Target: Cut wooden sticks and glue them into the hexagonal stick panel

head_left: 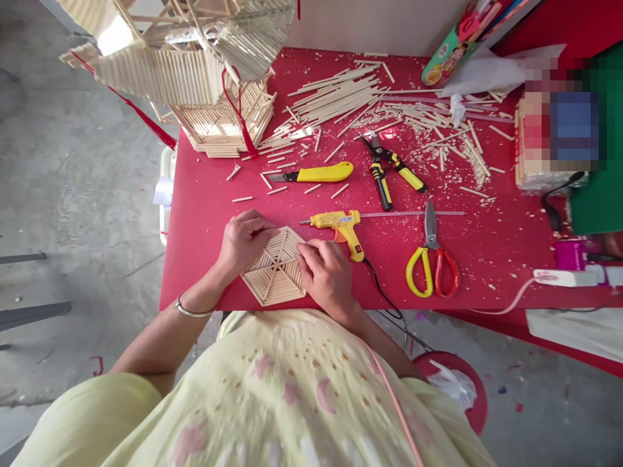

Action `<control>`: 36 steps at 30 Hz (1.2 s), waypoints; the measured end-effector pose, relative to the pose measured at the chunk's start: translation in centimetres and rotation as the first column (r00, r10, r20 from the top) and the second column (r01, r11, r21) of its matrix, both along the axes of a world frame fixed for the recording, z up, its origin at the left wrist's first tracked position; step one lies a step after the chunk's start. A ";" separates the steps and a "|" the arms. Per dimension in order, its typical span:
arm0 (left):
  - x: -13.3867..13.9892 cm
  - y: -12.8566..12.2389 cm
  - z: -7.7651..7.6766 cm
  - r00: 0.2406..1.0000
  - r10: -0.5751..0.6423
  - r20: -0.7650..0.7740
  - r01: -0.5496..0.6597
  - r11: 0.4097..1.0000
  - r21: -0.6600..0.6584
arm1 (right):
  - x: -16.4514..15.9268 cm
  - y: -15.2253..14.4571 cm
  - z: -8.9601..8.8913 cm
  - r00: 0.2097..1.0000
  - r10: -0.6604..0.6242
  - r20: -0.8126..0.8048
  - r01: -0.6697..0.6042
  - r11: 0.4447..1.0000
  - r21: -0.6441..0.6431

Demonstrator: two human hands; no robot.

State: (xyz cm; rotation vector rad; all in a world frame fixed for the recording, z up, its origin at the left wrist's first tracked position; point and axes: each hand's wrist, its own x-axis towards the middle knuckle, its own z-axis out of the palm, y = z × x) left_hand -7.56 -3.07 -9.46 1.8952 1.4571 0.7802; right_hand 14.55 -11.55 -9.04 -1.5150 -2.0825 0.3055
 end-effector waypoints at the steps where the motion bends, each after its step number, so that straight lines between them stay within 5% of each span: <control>1: -0.1 0.0 -0.1 1.000 -0.006 -0.004 0.006 1.000 0.005 | -0.2 0.0 -0.1 1.000 0.000 0.003 0.000 1.000 -0.007; 12: -0.8 0.1 -0.1 0.995 -0.079 -0.054 0.082 0.995 0.056 | -0.3 0.1 -1.1 1.000 -0.011 -0.025 0.010 1.000 -0.026; 17: -1.1 1.4 1.6 0.988 -0.149 0.027 0.151 0.986 -0.076 | -0.3 0.1 -1.0 0.999 -0.010 -0.034 0.010 1.000 -0.006; 21: -1.7 2.0 2.5 0.980 -0.085 0.180 0.116 0.978 -0.172 | -0.4 0.1 -1.2 0.999 -0.010 -0.036 0.010 1.000 0.002; 32: -3.4 1.2 2.5 0.996 0.028 0.083 -0.027 0.999 -0.023 | -0.6 0.2 -1.2 0.999 -0.021 -0.036 0.021 1.000 -0.005; 36: -3.3 1.5 2.7 0.994 -0.110 0.018 0.111 0.994 -0.020 | 0.0 -0.1 -0.3 0.997 -0.028 -0.065 0.031 0.999 0.043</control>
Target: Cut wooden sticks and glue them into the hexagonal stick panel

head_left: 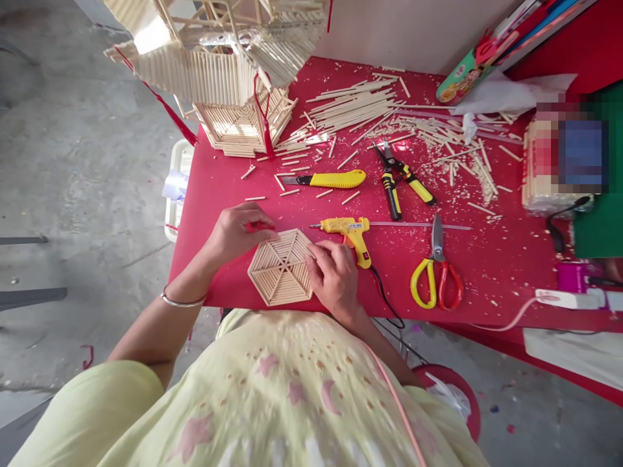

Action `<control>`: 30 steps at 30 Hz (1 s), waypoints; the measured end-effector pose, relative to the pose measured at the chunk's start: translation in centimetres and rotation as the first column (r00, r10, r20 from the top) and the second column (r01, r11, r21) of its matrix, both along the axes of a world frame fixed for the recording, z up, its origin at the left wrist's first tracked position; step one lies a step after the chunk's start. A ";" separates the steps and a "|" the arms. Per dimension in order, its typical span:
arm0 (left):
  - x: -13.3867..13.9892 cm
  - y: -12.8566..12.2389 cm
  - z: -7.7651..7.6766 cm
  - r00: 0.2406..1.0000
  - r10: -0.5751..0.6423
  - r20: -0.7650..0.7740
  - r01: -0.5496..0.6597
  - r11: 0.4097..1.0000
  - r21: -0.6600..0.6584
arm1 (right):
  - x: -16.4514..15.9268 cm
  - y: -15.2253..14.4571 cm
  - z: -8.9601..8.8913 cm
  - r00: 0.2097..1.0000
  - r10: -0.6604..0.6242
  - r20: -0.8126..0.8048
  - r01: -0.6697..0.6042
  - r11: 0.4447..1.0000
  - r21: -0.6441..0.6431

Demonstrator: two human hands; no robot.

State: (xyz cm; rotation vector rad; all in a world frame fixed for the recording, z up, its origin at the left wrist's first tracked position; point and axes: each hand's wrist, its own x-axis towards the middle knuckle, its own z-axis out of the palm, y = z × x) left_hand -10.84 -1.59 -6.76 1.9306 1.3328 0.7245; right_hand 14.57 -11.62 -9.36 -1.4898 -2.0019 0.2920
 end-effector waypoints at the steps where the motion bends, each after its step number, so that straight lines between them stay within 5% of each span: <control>1: 0.2 0.1 0.1 0.998 -0.053 -0.037 0.053 0.999 -0.001 | 0.5 -0.1 0.4 1.000 -0.026 0.003 0.026 1.000 0.017; 6: 1.2 0.5 1.0 0.939 -0.196 -0.283 0.207 0.978 0.010 | 4.1 -0.1 2.6 0.930 -0.337 0.145 0.345 0.938 -0.028; 11: 1.1 1.2 0.9 0.936 -0.243 -0.253 0.261 0.965 0.039 | 5.9 0.9 2.3 0.866 -0.388 0.314 0.470 0.845 -0.253; 14: 0.8 1.5 0.4 0.958 -0.248 -0.145 0.252 0.968 0.011 | 6.2 1.4 1.6 0.885 -0.391 0.252 0.455 0.839 -0.298; 20: 0.8 1.7 0.2 0.975 -0.196 -0.106 0.185 0.977 -0.109 | 5.8 1.2 2.0 0.887 -0.433 -0.159 0.341 0.847 -0.408; 24: 1.1 1.6 0.5 0.989 -0.138 -0.055 0.126 0.974 -0.189 | 3.9 0.3 2.7 0.904 -0.362 -0.229 0.230 0.862 -0.452; 28: 0.9 1.7 0.5 0.996 -0.082 0.025 0.086 0.944 -0.317 | 2.6 -0.6 2.2 0.797 -0.311 -0.518 -0.016 0.846 -0.532; 30: 0.8 1.7 0.4 0.994 -0.076 0.080 0.100 0.928 -0.359 | 2.8 -0.6 2.0 0.756 -0.355 -0.550 0.105 0.895 -0.433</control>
